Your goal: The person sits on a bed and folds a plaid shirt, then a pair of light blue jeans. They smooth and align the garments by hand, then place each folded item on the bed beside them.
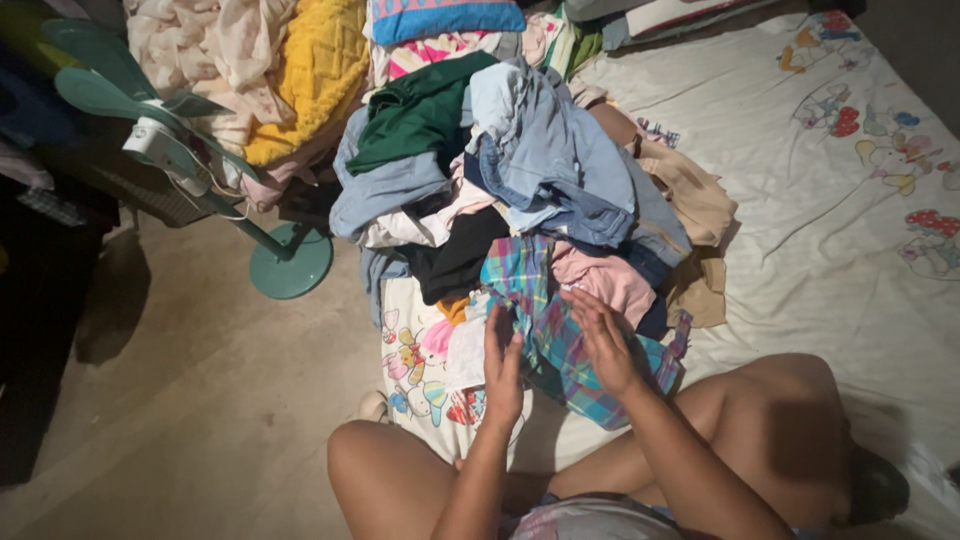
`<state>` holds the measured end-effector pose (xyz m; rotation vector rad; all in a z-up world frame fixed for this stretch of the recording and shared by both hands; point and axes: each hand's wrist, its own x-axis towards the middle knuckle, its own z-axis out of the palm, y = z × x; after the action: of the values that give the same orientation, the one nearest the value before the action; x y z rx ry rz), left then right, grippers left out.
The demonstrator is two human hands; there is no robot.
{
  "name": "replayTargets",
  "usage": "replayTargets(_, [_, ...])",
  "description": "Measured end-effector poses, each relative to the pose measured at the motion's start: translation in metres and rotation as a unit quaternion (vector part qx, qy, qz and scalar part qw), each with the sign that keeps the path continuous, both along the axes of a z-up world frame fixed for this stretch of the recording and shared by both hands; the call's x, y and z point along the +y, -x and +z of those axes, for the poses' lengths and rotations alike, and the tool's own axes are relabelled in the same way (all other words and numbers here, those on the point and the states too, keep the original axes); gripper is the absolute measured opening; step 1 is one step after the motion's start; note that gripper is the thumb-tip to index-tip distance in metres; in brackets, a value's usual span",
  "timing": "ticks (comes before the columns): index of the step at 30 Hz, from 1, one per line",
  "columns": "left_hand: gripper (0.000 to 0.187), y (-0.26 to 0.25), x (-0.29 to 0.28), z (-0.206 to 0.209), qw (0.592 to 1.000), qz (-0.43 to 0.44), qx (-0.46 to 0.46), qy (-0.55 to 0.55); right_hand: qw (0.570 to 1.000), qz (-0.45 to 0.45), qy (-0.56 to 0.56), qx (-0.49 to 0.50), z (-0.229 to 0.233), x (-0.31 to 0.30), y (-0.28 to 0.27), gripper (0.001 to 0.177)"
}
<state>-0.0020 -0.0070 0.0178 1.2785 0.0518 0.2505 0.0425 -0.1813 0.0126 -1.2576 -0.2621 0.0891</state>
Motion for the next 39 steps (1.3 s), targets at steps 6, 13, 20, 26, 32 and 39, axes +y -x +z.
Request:
replayTargets(6, [0.062, 0.000, 0.002, -0.003, 1.000, 0.010, 0.012, -0.008, 1.000, 0.016, 0.000, -0.020, 0.002, 0.005, 0.002, 0.062])
replayTargets(13, [0.049, 0.001, 0.000, -0.008, 0.999, 0.042, 0.020, -0.020, 1.000, 0.026, 0.002, -0.015, 0.003, 0.008, 0.005, 0.062])
replayTargets(20, [0.058, 0.004, -0.002, 0.001, 0.953, 0.100, -0.034, -0.284, 0.999, 0.024, -0.001, -0.023, 0.011, 0.013, 0.007, 0.058])
replayTargets(26, [0.058, -0.003, -0.003, -0.008, 0.844, 0.153, -0.051, -0.511, 0.961, 0.022, 0.239, -0.135, 0.025, 0.010, 0.012, 0.089])
replayTargets(32, [0.036, -0.009, 0.013, 0.001, 0.922, 0.069, 0.138, -0.354, 0.895, -0.039, 0.418, -0.151, 0.001, 0.003, 0.005, 0.075])
replayTargets(39, [0.041, 0.017, 0.074, 0.054, 0.950, 0.203, -0.016, -0.238, 0.897, -0.270, 0.302, 0.177, 0.026, -0.070, -0.034, 0.054])
